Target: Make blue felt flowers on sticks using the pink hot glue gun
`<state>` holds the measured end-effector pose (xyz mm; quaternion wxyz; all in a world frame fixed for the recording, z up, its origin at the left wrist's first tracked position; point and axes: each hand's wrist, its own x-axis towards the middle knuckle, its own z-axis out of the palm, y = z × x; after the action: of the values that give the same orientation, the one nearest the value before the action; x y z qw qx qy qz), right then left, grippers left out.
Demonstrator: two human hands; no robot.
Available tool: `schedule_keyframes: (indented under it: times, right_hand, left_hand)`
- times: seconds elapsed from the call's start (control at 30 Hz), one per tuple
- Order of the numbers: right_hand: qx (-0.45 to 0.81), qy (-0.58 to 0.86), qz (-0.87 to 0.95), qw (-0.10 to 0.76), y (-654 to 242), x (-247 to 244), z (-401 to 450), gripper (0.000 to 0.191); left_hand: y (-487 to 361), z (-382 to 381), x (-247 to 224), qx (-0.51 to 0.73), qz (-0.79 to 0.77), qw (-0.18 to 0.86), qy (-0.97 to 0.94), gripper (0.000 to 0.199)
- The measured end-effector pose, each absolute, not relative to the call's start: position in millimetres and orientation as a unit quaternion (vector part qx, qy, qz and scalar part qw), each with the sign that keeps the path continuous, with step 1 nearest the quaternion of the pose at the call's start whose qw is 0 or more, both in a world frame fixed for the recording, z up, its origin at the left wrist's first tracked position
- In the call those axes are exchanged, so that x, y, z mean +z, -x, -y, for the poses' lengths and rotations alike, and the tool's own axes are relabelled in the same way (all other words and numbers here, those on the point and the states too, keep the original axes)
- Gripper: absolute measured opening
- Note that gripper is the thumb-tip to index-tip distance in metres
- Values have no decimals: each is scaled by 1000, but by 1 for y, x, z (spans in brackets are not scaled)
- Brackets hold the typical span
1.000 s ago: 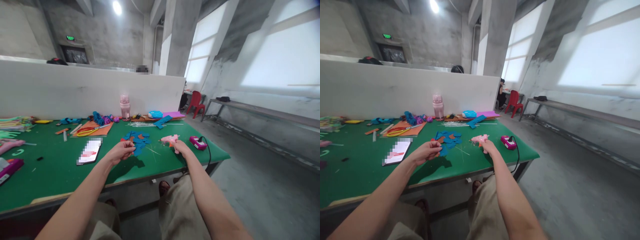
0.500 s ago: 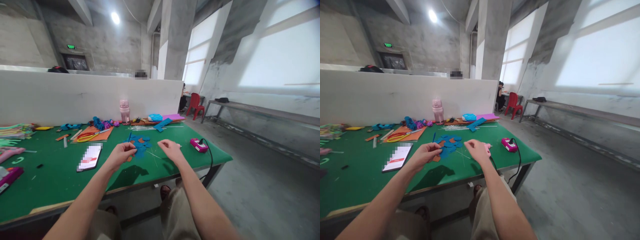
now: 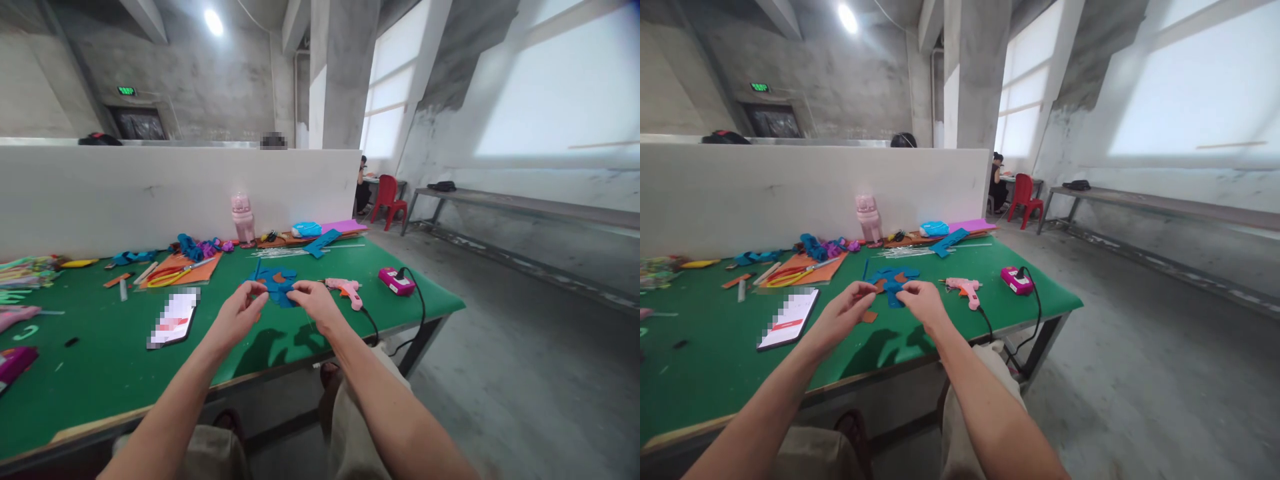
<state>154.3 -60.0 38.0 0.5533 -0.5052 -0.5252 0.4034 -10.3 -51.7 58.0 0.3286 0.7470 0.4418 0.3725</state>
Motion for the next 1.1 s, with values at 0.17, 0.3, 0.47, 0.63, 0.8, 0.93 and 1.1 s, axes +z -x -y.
schedule_keyframes:
  times: [0.17,0.3,0.47,0.63,0.8,0.93,1.1]
  right_hand:
    - [437,462,415,651,-155,45,60,11]
    - [425,445,395,682,-159,48,63,11]
    - [411,443,393,693,-163,48,64,12]
    - [419,435,409,684,-158,47,65,17]
    - [374,448,457,671,-156,45,67,22]
    - [364,454,466,667,-157,47,68,23]
    - [356,464,480,654,-158,46,69,24]
  left_hand:
    - [7,69,56,424,-422,347,-722,30]
    - [1,71,52,401,-402,410,-713,34]
    - [-2,75,50,408,-394,446,-692,23]
    - [-9,80,47,384,-340,553,-656,23]
    - [-13,84,41,381,-316,584,-643,24]
    - [-12,84,39,379,-307,600,-633,24]
    - [-13,81,35,371,-303,609,-633,24]
